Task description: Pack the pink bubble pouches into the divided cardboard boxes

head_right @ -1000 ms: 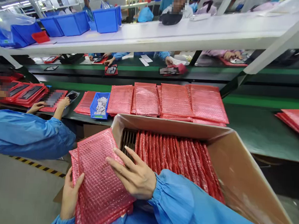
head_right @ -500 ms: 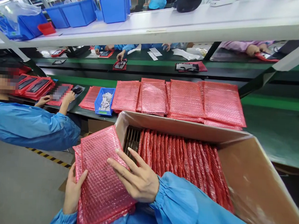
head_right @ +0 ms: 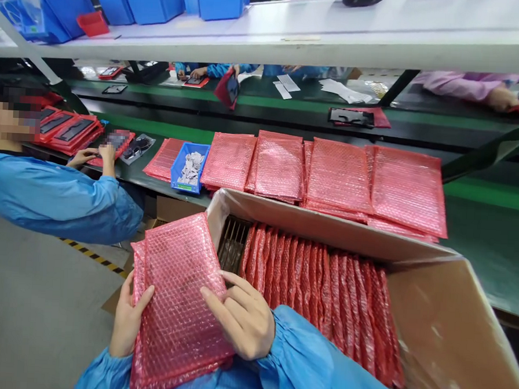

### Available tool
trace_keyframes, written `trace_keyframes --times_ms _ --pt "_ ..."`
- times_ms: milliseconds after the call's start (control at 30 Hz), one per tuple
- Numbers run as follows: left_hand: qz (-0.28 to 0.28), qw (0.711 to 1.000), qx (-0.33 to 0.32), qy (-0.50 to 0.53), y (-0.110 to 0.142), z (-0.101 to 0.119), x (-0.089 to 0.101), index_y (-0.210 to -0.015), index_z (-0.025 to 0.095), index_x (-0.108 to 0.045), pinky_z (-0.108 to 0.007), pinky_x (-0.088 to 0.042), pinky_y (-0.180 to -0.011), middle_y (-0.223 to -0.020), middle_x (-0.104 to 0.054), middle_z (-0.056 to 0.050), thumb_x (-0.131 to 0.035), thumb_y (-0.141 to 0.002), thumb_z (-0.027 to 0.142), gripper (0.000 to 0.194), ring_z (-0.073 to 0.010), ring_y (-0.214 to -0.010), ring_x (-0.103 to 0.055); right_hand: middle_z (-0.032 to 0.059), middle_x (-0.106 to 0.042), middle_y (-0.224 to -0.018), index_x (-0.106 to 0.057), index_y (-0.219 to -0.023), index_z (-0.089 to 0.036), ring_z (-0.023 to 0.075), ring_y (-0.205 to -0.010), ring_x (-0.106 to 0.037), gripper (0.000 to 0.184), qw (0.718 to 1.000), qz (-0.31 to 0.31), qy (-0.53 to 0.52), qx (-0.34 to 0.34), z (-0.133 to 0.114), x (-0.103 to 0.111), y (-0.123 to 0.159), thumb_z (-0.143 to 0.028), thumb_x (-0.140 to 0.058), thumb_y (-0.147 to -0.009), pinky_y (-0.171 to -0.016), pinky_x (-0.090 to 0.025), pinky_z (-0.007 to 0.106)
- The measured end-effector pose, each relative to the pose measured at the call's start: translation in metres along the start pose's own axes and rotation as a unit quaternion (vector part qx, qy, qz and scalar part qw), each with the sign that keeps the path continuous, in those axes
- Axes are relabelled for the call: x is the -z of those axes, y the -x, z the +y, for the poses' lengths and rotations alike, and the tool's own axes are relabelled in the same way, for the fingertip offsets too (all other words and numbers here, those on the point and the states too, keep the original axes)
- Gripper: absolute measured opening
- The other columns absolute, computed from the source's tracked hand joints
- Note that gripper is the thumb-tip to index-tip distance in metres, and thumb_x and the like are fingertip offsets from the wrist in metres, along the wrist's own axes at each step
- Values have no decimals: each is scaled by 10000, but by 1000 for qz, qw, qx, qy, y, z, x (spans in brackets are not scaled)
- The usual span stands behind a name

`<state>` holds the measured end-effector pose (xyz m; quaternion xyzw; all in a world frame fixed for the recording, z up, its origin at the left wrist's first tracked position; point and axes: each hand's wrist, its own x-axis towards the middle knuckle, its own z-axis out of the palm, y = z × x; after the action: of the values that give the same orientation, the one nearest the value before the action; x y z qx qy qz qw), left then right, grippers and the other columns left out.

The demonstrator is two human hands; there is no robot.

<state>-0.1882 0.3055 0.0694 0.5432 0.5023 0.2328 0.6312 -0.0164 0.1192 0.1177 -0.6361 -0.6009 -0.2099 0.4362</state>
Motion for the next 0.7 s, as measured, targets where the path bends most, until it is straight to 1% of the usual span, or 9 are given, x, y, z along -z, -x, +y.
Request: trace_keyframes --times_ms 33,100,200,300,367,467,533,633,700 --pt "-1 1000 -2 0 0 0 0 -1343 233 -373 -401 -439 -983 -1271 -578 -121 -740 -664 482 811 -265 -1121 -580 -24 -566 -556 -495 -1316 -95 134 -620 -603 429 999 -2 -10 -30 0 -2 1 -60 -417 -896 -881 -543 365" --pt "2 1000 -7 3 1 0 -1 -1335 227 -378 -375 -447 -971 -1285 -569 -119 -738 -659 494 811 -254 -1111 -585 -18 -569 -575 -540 -1284 -147 119 -558 -561 408 993 -17 -9 -114 2 -8 5 -90 -419 -898 -712 -557 272" --pt "0 1000 -11 17 1 -1 -1 -1342 215 -364 -365 -449 -966 -1297 -556 -121 -741 -649 503 840 -250 -1105 -584 0 -583 -581 -642 -1134 -162 106 -497 -533 339 957 -51 -8 -286 11 -15 13 -179 -395 -903 -513 -480 210" --pt "-2 1000 -15 17 -1 -4 1 -1364 220 -352 -374 -450 -958 -1253 -584 -105 -749 -651 484 857 -254 -1099 -582 15 -614 -663 -591 -1195 -134 112 -526 -549 409 892 -87 -94 -434 23 -24 19 -329 -426 -875 -532 -493 219" --pt "14 1000 -23 0 -2 -8 4 -1328 223 -423 -388 -461 -936 -1215 -603 -89 -699 -724 466 707 -248 -1084 -584 63 -657 -851 -529 -1250 -109 149 -680 -612 547 841 -102 -183 -498 30 -31 20 -455 -488 -829 -627 -531 256" --pt "42 998 -30 -22 -4 -11 10 -1202 177 -544 -425 -494 -870 -1178 -596 -87 -571 -852 419 426 -234 -1024 -591 108 -670 -1002 -562 -1181 -105 216 -877 -636 638 768 -177 -280 -548 34 -44 19 -580 -571 -756 -788 -533 323" --pt "46 998 -28 -26 -4 -12 13 -1156 148 -564 -427 -511 -834 -1159 -586 -83 -550 -873 393 375 -229 -992 -589 108 -679 -1021 -595 -1120 -111 250 -956 -626 627 740 -229 -328 -541 31 -52 19 -604 -601 -733 -863 -507 355" --pt "29 999 -16 -28 -4 -13 14 -1127 143 -575 -406 -520 -805 -1113 -599 -74 -554 -872 387 353 -213 -951 -599 104 -689 -997 -625 -1040 -101 274 -959 -623 610 728 -240 -370 -526 28 -53 22 -632 -582 -742 -863 -501 379" --pt "6 1000 -2 -20 -5 -13 13 -1100 139 -590 -391 -519 -793 -1051 -628 -72 -603 -832 412 383 -211 -923 -610 96 -696 -967 -636 -1003 -105 270 -924 -630 605 726 -226 -369 -534 31 -41 27 -649 -563 -749 -843 -508 384"
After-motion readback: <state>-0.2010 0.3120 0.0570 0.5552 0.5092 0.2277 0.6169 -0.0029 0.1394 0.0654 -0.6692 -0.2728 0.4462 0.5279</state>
